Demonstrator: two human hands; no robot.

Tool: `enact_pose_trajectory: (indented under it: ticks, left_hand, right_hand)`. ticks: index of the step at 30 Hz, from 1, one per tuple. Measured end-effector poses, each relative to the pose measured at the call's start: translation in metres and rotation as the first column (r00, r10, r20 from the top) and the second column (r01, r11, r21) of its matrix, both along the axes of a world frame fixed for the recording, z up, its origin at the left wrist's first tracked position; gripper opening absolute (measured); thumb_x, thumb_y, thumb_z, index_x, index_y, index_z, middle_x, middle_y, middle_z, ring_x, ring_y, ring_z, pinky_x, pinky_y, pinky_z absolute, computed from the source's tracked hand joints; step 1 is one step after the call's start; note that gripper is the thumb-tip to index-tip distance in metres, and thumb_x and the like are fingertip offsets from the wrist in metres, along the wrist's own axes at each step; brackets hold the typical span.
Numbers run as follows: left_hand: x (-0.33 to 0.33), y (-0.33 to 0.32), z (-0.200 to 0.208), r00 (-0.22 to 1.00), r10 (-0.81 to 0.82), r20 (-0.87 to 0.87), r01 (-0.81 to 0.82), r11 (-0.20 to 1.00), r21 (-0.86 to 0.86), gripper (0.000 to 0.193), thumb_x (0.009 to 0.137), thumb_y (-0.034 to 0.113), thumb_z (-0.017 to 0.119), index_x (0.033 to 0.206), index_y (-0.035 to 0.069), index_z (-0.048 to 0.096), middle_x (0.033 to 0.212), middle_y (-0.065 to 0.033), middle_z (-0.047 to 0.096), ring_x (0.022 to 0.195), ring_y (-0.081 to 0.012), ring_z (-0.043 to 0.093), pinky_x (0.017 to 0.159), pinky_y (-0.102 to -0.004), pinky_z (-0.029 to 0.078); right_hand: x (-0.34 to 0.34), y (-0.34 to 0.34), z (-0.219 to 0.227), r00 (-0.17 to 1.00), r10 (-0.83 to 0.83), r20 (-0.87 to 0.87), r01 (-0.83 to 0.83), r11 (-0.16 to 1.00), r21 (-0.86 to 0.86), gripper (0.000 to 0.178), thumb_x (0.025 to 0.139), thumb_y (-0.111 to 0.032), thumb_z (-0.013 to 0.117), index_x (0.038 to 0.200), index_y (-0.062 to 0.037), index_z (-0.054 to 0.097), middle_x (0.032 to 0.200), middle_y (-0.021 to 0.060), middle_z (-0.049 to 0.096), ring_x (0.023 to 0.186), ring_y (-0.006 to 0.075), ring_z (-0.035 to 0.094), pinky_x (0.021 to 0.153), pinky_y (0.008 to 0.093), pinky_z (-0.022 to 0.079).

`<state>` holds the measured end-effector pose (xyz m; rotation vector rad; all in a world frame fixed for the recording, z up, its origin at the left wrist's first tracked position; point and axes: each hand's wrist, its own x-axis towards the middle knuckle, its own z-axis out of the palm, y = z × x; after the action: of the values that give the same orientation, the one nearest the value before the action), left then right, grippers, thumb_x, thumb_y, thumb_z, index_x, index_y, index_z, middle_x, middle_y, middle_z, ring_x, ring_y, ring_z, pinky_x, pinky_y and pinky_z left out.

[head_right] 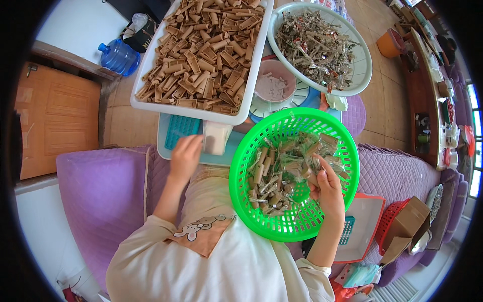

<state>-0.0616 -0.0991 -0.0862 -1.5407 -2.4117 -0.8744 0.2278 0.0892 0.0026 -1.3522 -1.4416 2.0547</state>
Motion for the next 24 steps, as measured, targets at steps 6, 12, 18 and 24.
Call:
enact_pose_trajectory:
  ticks: [6, 12, 18, 24]
  left_hand:
    - [0.012, 0.034, -0.023, 0.994, 0.113, -0.003, -0.112, 0.982, -0.155, 0.028, 0.068, 0.011, 0.063, 0.096, 0.011, 0.061, 0.099, -0.0006, 0.057, 0.077, -0.0223, 0.051, 0.063, -0.0315, 0.047]
    - [0.007, 0.034, -0.043, 0.995, 0.093, -0.046, -0.097, 0.989, -0.108, 0.017, 0.068, 0.015, 0.064, 0.085, 0.012, 0.064, 0.091, 0.0013, 0.059, 0.080, -0.0221, 0.050, 0.068, -0.0324, 0.042]
    - [0.007, 0.037, -0.036, 0.995, 0.027, -0.093, -0.042, 0.986, -0.162, 0.008, 0.067, 0.013, 0.061, 0.074, 0.011, 0.058, 0.084, 0.0002, 0.055, 0.078, -0.0198, 0.051, 0.068, -0.0342, 0.038]
    - [0.007, 0.035, -0.028, 0.986, 0.007, -0.167, -0.017, 0.998, -0.060, 0.008, 0.068, 0.007, 0.057, 0.075, 0.010, 0.056, 0.088, -0.0014, 0.056, 0.076, -0.0207, 0.054, 0.069, -0.0335, 0.040]
  right_hand:
    - [0.004, 0.006, -0.016, 0.993, 0.013, -0.121, -0.012, 1.000, 0.007, 0.039, 0.093, -0.030, 0.038, 0.123, -0.0060, 0.041, 0.062, -0.0051, 0.033, 0.050, 0.0044, 0.033, 0.042, 0.0157, 0.026]
    - [0.012, -0.002, -0.032, 0.849, -0.074, -0.524, -0.009, 0.988, -0.154, 0.045, 0.091, -0.031, 0.039, 0.125, -0.0022, 0.036, 0.080, 0.0072, 0.051, 0.062, 0.0116, 0.050, 0.052, 0.0246, 0.044]
    - [0.010, -0.008, -0.037, 0.729, -0.260, -0.633, 0.027, 0.935, -0.353, 0.040, 0.091, -0.020, 0.040, 0.128, -0.0045, 0.034, 0.099, 0.0200, 0.054, 0.068, 0.0145, 0.053, 0.062, 0.0294, 0.048]
    - [0.013, -0.013, -0.043, 0.678, -0.298, -0.672, -0.020, 0.906, -0.423, 0.037, 0.091, -0.016, 0.040, 0.127, -0.0055, 0.035, 0.105, 0.0199, 0.052, 0.068, 0.0132, 0.050, 0.063, 0.0271, 0.046]
